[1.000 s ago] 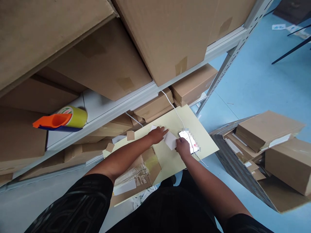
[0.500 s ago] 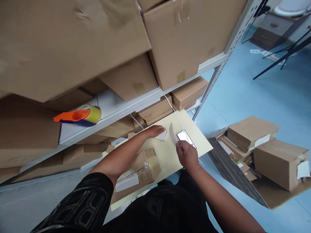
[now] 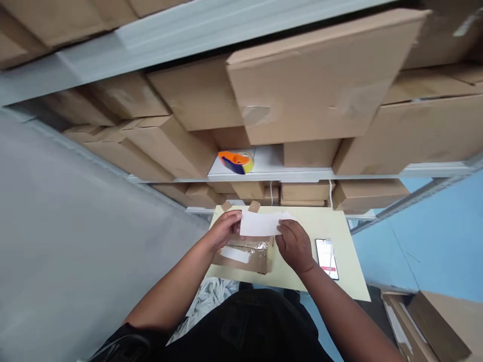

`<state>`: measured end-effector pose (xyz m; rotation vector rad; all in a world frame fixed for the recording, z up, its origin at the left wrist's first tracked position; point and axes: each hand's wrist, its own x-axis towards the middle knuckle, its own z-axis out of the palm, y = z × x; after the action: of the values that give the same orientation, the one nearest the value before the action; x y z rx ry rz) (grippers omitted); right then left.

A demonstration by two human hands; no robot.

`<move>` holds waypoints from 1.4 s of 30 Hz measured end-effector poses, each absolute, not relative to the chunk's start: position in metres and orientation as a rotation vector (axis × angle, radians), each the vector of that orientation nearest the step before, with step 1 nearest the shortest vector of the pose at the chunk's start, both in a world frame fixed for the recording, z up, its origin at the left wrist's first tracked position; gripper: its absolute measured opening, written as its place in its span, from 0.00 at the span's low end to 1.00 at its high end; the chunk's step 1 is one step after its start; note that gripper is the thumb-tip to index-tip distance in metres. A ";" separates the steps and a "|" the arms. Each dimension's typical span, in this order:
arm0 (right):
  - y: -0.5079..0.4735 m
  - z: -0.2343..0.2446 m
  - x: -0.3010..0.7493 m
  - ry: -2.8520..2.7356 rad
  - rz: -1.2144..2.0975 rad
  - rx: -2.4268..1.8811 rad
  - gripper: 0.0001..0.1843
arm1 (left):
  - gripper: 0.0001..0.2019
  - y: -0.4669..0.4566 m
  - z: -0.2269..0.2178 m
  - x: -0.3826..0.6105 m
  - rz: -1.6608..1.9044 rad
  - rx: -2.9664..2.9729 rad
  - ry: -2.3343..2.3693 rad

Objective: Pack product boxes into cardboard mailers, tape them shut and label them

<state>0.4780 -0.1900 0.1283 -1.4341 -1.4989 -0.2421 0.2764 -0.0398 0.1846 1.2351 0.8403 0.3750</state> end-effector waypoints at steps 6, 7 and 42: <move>-0.185 0.127 0.414 -1.012 0.390 -1.346 0.23 | 0.20 -0.056 0.197 0.209 0.709 1.158 0.859; -0.185 0.126 0.399 -0.934 0.600 -1.301 0.24 | 0.21 -0.057 0.197 0.199 0.731 1.156 0.852; -0.157 0.212 0.238 -0.495 1.062 -1.189 0.23 | 0.11 -0.068 0.198 0.080 1.140 2.424 0.386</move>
<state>0.2384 -0.1569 0.2115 -1.1886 -0.4950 1.0618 0.0803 -0.0681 0.1984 2.4242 0.3860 1.1405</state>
